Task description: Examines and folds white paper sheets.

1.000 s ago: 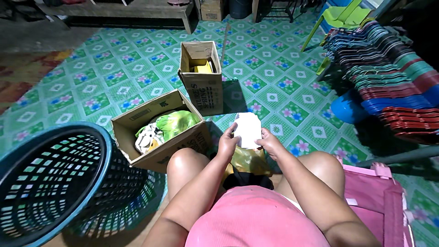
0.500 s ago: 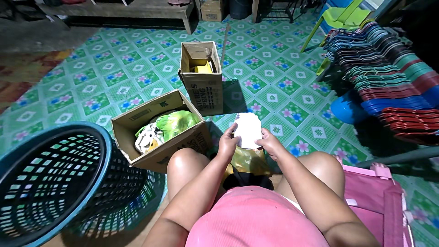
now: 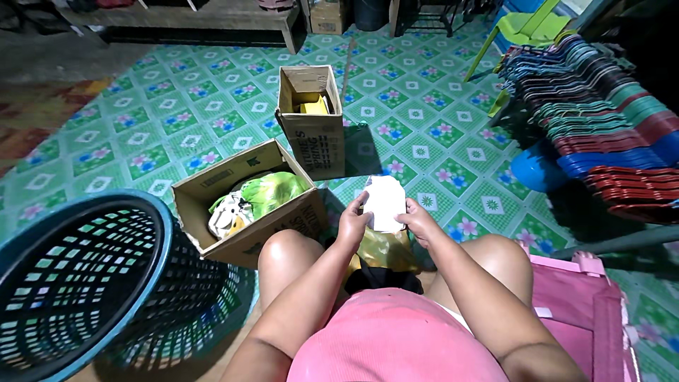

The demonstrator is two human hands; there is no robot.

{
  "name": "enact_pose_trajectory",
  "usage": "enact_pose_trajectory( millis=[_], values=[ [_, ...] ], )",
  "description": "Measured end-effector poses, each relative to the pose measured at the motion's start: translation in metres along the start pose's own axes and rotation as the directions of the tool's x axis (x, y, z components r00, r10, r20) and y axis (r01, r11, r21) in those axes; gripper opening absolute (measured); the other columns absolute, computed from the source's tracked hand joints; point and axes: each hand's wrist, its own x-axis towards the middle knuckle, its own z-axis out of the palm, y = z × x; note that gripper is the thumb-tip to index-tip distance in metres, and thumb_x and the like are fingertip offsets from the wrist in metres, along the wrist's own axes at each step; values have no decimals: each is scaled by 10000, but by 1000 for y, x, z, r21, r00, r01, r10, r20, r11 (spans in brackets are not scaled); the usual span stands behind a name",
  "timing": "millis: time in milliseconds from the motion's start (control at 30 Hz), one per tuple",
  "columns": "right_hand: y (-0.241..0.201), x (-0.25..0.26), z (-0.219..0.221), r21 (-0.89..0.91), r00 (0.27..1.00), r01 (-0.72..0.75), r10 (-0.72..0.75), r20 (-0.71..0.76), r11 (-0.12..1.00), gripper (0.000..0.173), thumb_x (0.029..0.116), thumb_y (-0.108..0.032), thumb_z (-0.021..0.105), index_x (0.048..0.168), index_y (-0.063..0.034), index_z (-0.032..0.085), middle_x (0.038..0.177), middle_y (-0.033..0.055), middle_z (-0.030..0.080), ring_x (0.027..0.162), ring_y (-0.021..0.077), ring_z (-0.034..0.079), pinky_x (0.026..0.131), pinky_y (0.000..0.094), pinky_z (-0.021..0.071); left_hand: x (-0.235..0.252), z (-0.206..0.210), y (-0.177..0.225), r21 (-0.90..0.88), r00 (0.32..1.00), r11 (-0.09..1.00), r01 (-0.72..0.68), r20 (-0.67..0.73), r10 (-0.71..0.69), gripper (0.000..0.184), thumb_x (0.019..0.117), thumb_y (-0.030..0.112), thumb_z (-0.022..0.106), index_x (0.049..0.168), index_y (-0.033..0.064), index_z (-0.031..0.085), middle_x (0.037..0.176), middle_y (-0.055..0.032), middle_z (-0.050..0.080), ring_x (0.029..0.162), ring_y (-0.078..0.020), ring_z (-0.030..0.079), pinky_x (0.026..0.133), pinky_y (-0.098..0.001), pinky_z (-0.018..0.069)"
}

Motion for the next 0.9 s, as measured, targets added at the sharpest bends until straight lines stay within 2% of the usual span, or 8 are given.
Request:
enact_pose_trajectory(
  millis=[133, 433, 500, 600, 667, 733, 800, 900],
  values=[
    [-2, -2, 0, 61, 1000, -17, 16, 9, 998, 417, 964, 39, 584, 1362, -27, 482, 1155, 179, 689, 951, 240, 719, 795, 388, 608, 0, 1, 0, 4, 1000, 1000, 12, 0, -12, 601, 919, -74, 629, 1488, 81, 514, 1437, -116, 582, 1012, -166, 692, 870, -323, 583],
    [-2, -1, 0, 228, 998, -35, 47, -47, 973, 338, 1058, -132, 543, 1382, -44, 507, 1144, 184, 699, 985, 272, 720, 839, 435, 611, -1, 2, 0, 2, 998, 1000, 25, 50, -26, 626, 909, -79, 625, 1502, 76, 495, 1426, -125, 589, 1017, -174, 696, 872, -325, 587],
    [-3, -2, -1, 266, 998, -49, 56, -17, 963, 362, 1055, -113, 537, 1411, -61, 490, 1160, 186, 700, 1001, 284, 720, 850, 456, 612, -1, 2, 0, 2, 997, 1000, 27, 69, -27, 632, 911, -75, 623, 1509, 78, 486, 1416, -131, 595, 1015, -175, 697, 868, -325, 589],
    [-4, -5, -1, 274, 998, -52, 43, 39, 960, 486, 1000, 15, 563, 1460, -73, 434, 1189, 192, 689, 1012, 299, 720, 846, 472, 619, -1, 2, -1, -2, 997, 1000, 30, 69, -30, 633, 907, -77, 623, 1506, 79, 490, 1409, -129, 600, 1003, -175, 697, 857, -324, 589],
    [-1, -5, 3, 267, 999, -38, 38, 4, 963, 553, 968, 52, 591, 1477, -76, 417, 1204, 195, 678, 1018, 292, 717, 855, 459, 619, -2, 3, -1, -2, 997, 999, 35, 75, -35, 639, 903, -77, 625, 1507, 79, 488, 1408, -131, 599, 1004, -179, 696, 855, -328, 588],
    [3, -2, 10, 220, 996, -1, 22, -91, 976, 611, 946, 76, 593, 1504, -94, 410, 1244, 201, 660, 1040, 289, 708, 866, 462, 612, -2, 4, -3, 13, 992, 999, 43, 114, -45, 661, 895, -71, 627, 1518, 82, 470, 1422, -134, 586, 1017, -186, 694, 856, -339, 590],
    [7, 3, 24, 62, 983, 56, -44, -179, 996, 651, 899, 112, 567, 1502, -95, 433, 1284, 205, 646, 1070, 289, 699, 882, 480, 607, -4, 7, -7, 45, 985, 998, 43, 163, -50, 664, 905, -54, 625, 1531, 79, 448, 1425, -143, 581, 1011, -193, 700, 847, -350, 600],
    [14, 4, 43, -161, 972, 173, -194, -131, 972, 505, 972, 25, 507, 1475, -25, 503, 1393, 200, 605, 1235, 255, 629, 1050, 445, 524, -9, 15, -12, -21, 981, 999, 41, 190, -36, 498, 1026, 57, 518, 1516, 22, 442, 1368, -175, 608, 1022, -209, 699, 864, -381, 602]
  ],
)
